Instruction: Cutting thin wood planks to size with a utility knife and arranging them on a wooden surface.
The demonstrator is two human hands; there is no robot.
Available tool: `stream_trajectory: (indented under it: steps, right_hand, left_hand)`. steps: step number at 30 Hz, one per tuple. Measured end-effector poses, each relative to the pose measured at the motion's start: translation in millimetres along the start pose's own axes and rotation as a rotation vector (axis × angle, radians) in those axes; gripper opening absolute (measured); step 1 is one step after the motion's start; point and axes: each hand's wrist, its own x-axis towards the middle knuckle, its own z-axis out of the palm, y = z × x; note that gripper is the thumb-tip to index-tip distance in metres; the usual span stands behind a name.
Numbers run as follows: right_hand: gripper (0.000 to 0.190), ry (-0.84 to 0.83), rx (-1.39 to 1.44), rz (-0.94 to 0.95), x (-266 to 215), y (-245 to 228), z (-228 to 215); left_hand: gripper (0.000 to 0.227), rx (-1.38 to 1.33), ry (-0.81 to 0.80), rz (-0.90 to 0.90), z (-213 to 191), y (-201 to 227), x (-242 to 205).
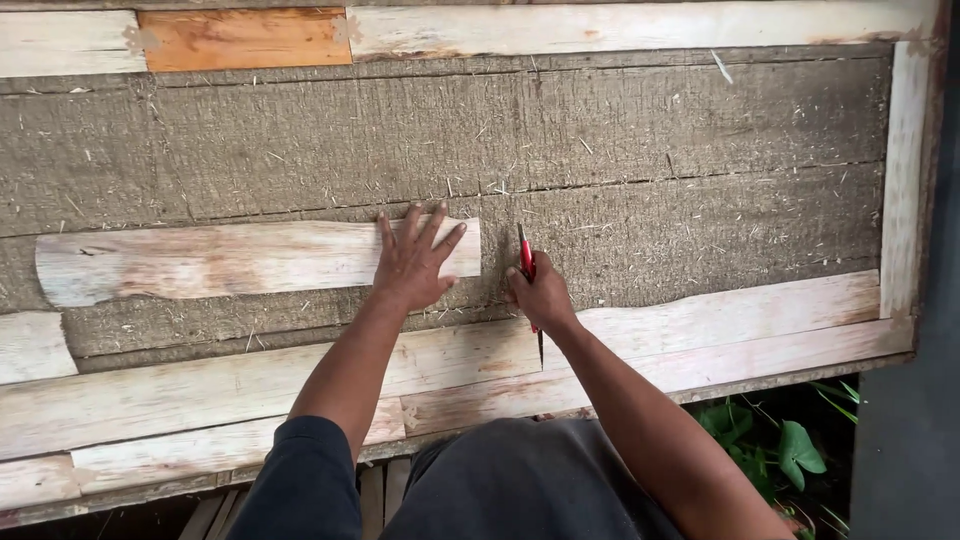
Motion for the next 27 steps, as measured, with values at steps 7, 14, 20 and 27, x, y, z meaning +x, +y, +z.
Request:
stream_trajectory:
  steps: [7, 14, 20, 27]
  right_hand:
    - [0.048, 0.049, -0.046, -0.027, 2, 23, 3]
    - [0.052, 0.153, 0.326, -0.023, -19, 17, -19]
    - [0.051, 0.132, 0.244, -0.05, -10, 39, -4]
    - [0.052, -0.009, -0.176, -0.116, -33, -19, 27]
  left_hand:
    - [0.068, 0.027, 0.033, 0.041, 23, 1, 7]
    - [0.063, 0.006, 0.07, 0.043, 24, 13, 21]
    - [0.069, -0.119, -0.056, -0.055, 23, 13, 20]
    - [0.073, -0.117, -0.179, -0.05, 17, 12, 22]
